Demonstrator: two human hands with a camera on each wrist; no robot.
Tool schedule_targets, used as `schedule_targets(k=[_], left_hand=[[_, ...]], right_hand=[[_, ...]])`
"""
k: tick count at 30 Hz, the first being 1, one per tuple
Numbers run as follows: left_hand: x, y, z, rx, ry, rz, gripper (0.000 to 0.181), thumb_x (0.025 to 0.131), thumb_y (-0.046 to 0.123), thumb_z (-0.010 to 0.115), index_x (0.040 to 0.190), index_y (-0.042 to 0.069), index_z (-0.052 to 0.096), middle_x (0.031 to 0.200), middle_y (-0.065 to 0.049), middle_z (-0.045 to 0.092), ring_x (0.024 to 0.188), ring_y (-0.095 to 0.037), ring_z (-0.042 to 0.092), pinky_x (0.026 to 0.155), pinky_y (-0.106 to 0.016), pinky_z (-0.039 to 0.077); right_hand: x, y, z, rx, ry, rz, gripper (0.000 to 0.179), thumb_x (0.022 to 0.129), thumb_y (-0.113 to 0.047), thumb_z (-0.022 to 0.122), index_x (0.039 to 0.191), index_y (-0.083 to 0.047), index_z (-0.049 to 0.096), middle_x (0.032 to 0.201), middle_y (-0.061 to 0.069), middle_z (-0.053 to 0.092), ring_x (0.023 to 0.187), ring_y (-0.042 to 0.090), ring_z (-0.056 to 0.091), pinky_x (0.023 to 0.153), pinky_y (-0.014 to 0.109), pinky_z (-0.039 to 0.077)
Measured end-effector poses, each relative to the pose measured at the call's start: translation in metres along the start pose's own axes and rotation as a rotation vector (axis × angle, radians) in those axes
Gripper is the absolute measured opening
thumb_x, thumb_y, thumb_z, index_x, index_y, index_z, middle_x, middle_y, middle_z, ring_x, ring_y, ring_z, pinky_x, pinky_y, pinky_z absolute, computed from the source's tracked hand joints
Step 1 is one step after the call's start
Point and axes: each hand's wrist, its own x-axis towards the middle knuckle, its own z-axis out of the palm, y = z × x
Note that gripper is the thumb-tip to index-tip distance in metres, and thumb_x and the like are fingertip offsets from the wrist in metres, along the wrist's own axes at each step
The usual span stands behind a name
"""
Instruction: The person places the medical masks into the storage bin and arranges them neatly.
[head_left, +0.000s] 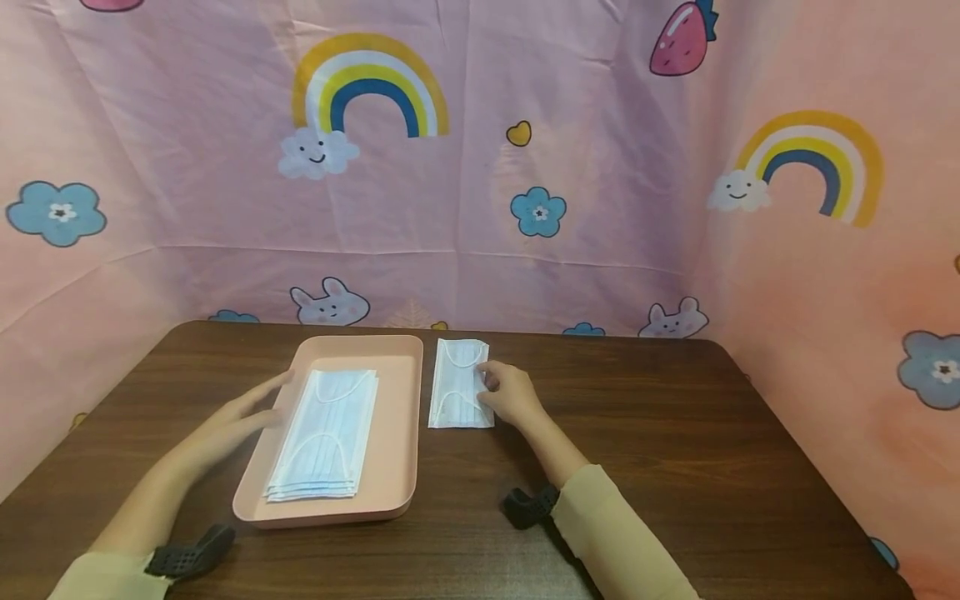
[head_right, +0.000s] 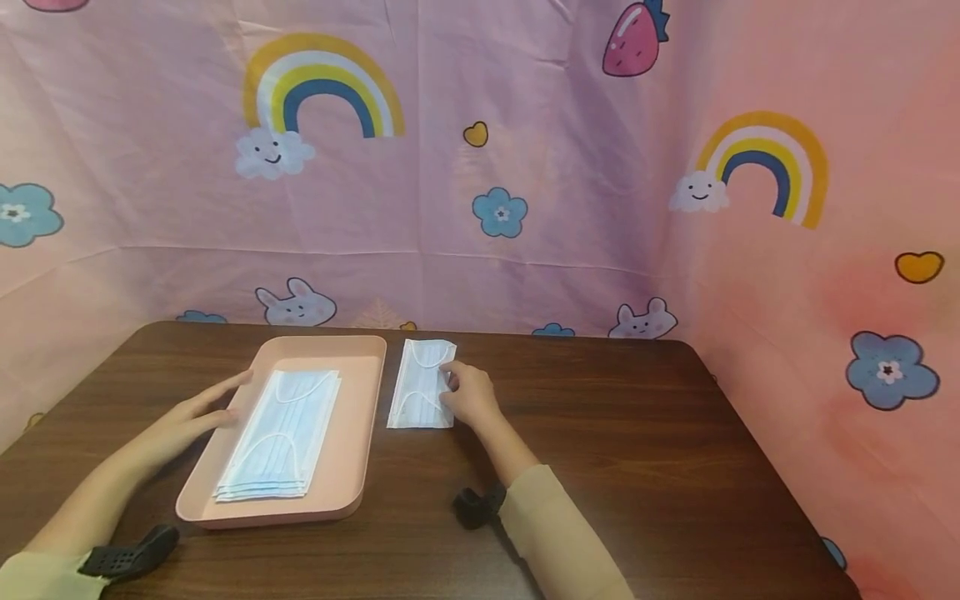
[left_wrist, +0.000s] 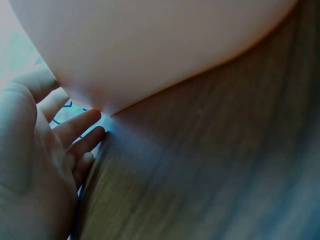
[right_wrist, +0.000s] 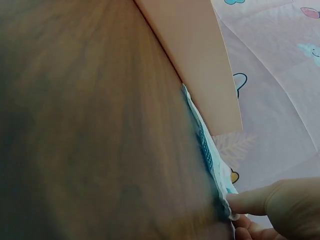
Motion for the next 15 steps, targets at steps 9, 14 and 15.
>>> schedule_targets(k=[9, 14, 15], left_hand=[[0.0040, -0.0002, 0.0016, -0.006, 0.003, 0.019, 0.064, 0.097, 0.022, 0.056, 0.152, 0.010, 0.026, 0.154, -0.020, 0.023, 0.137, -0.041, 0.015, 0.098, -0.067, 0.020], [0.0016, -0.0017, 0.0016, 0.009, 0.004, 0.026, 0.063, 0.097, 0.020, 0.056, 0.151, 0.008, 0.026, 0.153, -0.022, 0.023, 0.137, -0.042, 0.015, 0.097, -0.068, 0.020], [0.0008, -0.0022, 0.0015, 0.011, 0.003, 0.025, 0.063, 0.097, 0.020, 0.056, 0.151, 0.008, 0.026, 0.153, -0.022, 0.023, 0.137, -0.043, 0.015, 0.097, -0.068, 0.020]], right_hand=[[0.0027, 0.0031, -0.0094, 0.087, 0.017, 0.064, 0.042, 0.077, 0.001, 0.065, 0.118, -0.009, 0.066, 0.085, 0.005, 0.062, 0.078, 0.022, 0.055, 0.063, 0.032, 0.047], [0.0000, 0.0049, -0.0104, 0.288, -0.029, 0.112, 0.043, 0.075, 0.006, 0.066, 0.117, -0.005, 0.067, 0.087, 0.009, 0.062, 0.079, 0.022, 0.055, 0.059, 0.029, 0.047], [-0.0012, 0.0043, -0.0101, 0.333, -0.047, 0.135, 0.043, 0.075, 0.007, 0.067, 0.117, -0.004, 0.067, 0.091, 0.009, 0.063, 0.082, 0.022, 0.055, 0.061, 0.029, 0.048]])
